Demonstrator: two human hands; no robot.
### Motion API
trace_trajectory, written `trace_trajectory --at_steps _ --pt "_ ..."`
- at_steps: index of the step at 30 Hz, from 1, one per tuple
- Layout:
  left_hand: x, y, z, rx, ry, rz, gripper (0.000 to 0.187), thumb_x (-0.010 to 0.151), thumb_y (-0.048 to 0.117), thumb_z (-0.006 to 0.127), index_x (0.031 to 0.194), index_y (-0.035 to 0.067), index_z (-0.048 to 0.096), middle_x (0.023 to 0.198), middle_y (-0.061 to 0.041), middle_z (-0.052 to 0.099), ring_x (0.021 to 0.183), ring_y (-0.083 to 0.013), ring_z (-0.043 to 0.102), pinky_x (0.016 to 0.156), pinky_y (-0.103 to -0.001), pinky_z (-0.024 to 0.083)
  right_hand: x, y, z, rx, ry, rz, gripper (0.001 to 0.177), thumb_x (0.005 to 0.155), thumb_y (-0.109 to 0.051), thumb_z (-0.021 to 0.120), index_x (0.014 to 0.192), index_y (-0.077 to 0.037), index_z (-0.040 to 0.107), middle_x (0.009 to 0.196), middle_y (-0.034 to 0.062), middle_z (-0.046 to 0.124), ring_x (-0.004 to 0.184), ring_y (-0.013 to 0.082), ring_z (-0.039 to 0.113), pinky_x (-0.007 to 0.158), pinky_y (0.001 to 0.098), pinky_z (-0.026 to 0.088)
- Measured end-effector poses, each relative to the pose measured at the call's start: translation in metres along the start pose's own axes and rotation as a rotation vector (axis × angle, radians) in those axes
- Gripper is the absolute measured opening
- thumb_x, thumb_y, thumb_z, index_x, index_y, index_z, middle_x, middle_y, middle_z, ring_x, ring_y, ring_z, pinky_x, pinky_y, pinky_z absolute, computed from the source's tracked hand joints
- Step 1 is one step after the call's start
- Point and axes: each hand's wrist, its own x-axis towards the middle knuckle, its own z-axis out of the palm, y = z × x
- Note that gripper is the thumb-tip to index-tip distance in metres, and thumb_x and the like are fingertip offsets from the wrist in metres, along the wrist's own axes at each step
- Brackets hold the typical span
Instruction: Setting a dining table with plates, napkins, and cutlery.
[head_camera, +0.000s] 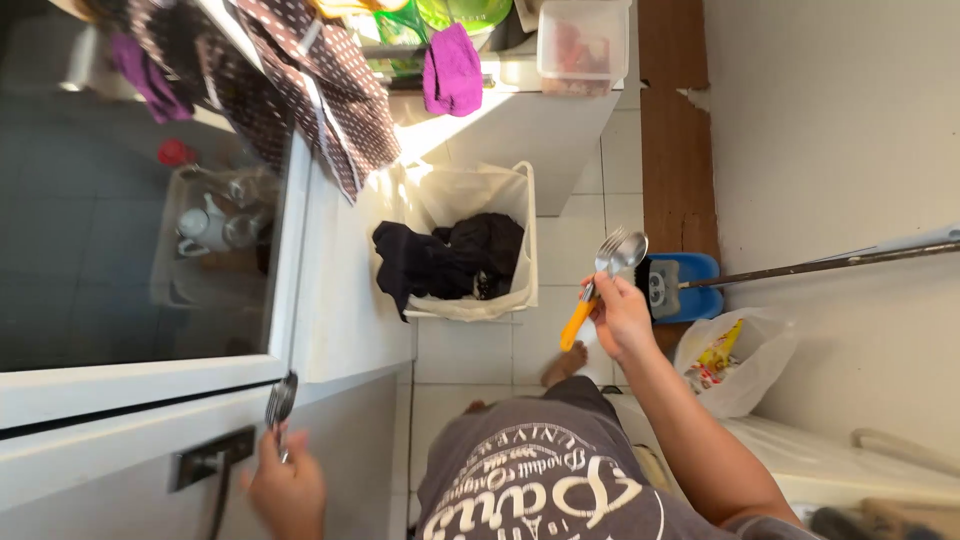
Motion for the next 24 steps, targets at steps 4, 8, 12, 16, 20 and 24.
trace_trajectory --at_steps 4,8,12,16,20,24 --pt "0.008 0.202 0.046 -0.726 -0.073 -0.068 0.021 0.104 0.011 0.05 0.121 0.005 0.062 0.098 -0.009 0.078 0.092 -0.0176 0.076 0.081 -0.031 0.057 0.041 -0.063 -0.039 -0.016 0.017 -0.007 0.021 0.105 -0.024 0.061 0.097 -0.005 0.067 0.095 0.0041 0.069 0.083 0.0144 0.063 0.075 0.0314 0.051" --pt "-0.007 0.356 0.099 -1.114 -0.606 0.167 0.024 0.105 0.018 0.053 0.122 0.003 0.062 0.094 -0.008 0.079 0.087 -0.0148 0.075 0.083 -0.03 0.058 0.067 -0.114 -0.083 -0.038 0.034 -0.024 0.019 0.105 -0.022 0.059 0.099 -0.005 0.066 0.096 0.0053 0.069 0.084 0.0152 0.064 0.075 0.0312 0.052" --pt "-0.007 0.445 0.118 -1.048 -0.949 0.371 0.024 0.109 0.02 0.051 0.118 0.001 0.063 0.095 -0.008 0.077 0.09 -0.0144 0.074 0.086 -0.031 0.057 0.09 -0.135 -0.132 -0.045 0.074 0.021 0.019 0.106 -0.02 0.06 0.1 -0.003 0.066 0.097 0.0058 0.069 0.083 0.0153 0.063 0.076 0.0309 0.052" --pt "0.023 0.511 0.143 -1.027 -1.023 0.427 0.025 0.109 0.02 0.05 0.119 0.001 0.062 0.096 -0.008 0.076 0.092 -0.0139 0.073 0.087 -0.031 0.057 0.121 -0.151 -0.168 -0.022 0.121 0.048 0.018 0.105 -0.02 0.061 0.1 -0.004 0.066 0.097 0.0062 0.069 0.082 0.0157 0.063 0.073 0.0306 0.051" --pt "0.049 0.578 0.192 -1.093 -1.099 0.306 0.026 0.107 0.019 0.05 0.124 0.002 0.06 0.097 -0.008 0.074 0.092 -0.0137 0.07 0.087 -0.031 0.056 0.162 -0.181 -0.192 -0.003 0.17 0.056 0.015 0.102 -0.02 0.065 0.101 -0.005 0.067 0.097 0.0067 0.07 0.082 0.016 0.065 0.072 0.0304 0.052" --pt "0.092 0.655 0.237 -1.192 -1.133 0.369 0.024 0.108 0.017 0.051 0.124 0.0 0.059 0.102 -0.009 0.073 0.096 -0.0141 0.069 0.091 -0.031 0.056 0.236 -0.229 -0.195 -0.036 0.186 0.041 0.016 0.102 -0.022 0.066 0.102 -0.006 0.068 0.098 0.0067 0.071 0.081 0.0172 0.067 0.07 0.031 0.053"
